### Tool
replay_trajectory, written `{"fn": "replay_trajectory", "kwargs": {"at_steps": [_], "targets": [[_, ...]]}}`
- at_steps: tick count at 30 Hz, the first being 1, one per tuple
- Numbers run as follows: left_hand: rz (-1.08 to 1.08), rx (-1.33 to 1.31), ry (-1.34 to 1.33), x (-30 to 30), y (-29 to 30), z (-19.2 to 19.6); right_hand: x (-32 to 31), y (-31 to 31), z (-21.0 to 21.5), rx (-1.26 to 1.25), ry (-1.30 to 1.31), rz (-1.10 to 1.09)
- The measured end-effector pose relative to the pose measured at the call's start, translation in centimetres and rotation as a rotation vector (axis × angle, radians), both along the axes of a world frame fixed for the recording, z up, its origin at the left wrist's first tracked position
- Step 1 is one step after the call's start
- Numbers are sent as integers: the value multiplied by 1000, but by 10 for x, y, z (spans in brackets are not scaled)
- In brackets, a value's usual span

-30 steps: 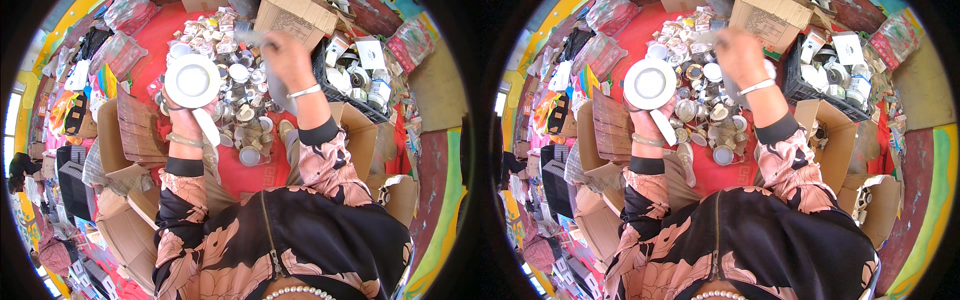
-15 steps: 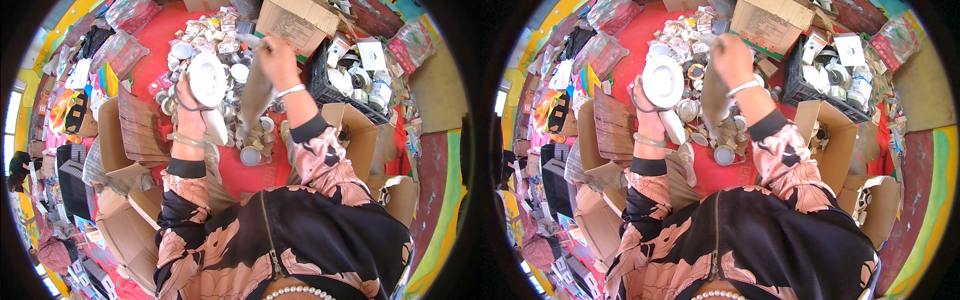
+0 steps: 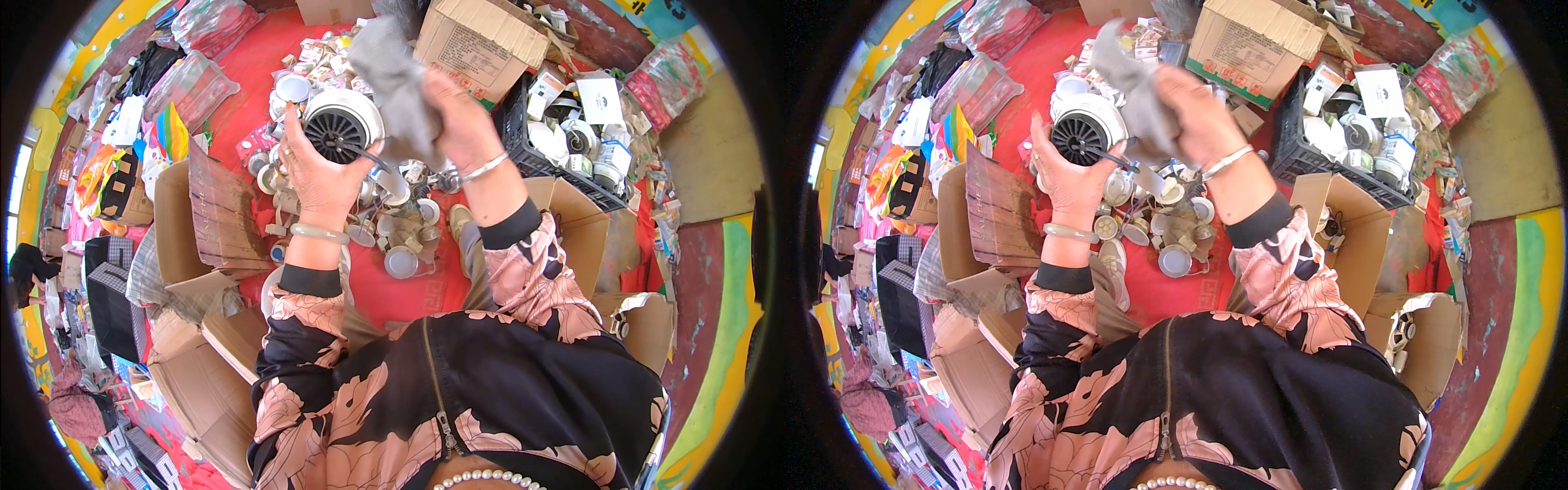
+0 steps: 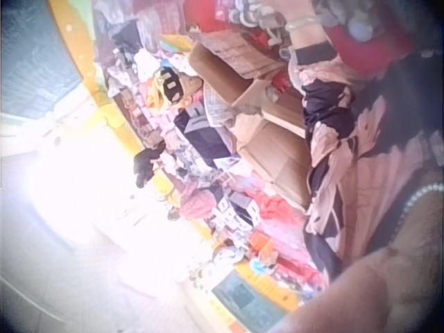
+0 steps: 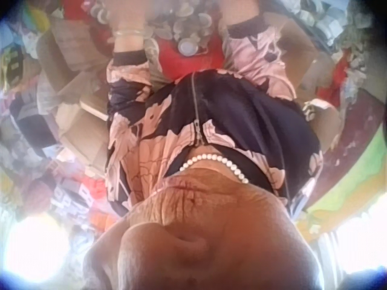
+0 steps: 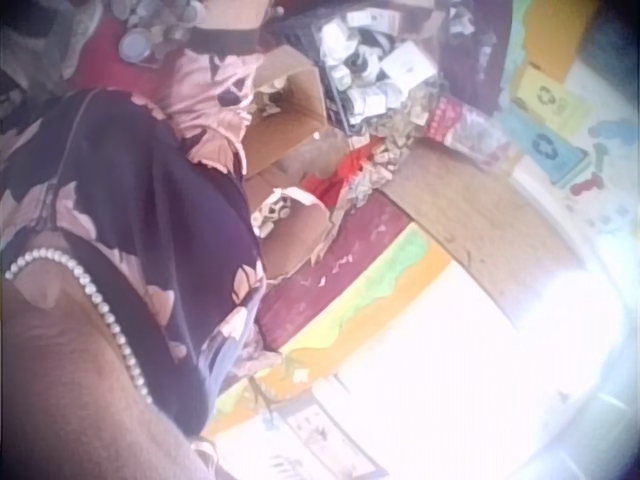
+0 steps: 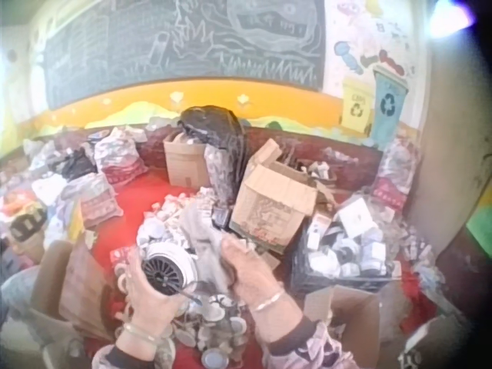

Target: The person picks up and wipes a lighting fixture with a cloth, then places it into a cardboard box after moving other boxes aside.

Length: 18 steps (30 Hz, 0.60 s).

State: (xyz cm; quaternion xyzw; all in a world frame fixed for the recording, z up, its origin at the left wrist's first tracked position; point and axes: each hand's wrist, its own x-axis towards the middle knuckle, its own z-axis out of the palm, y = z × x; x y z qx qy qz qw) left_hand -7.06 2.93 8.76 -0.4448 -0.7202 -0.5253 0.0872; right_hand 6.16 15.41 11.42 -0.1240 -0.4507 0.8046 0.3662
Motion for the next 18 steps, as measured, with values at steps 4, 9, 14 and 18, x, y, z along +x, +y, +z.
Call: {"fn": "replay_trajectory", "kwargs": {"at_steps": [4,9,14,18], "targets": [[-84,49,171,5,0,-4,-16,-28,-8,-43,-153,54],[-167,23,242,1,-3,0,-10,-24,-8,18,-227,37],[-353,-152,409,12,-4,-2,-8,-15,-16,421,-445,-159],[-410,-197,485,10,-5,-11,-8,-9,-21,351,-475,-132]]}}
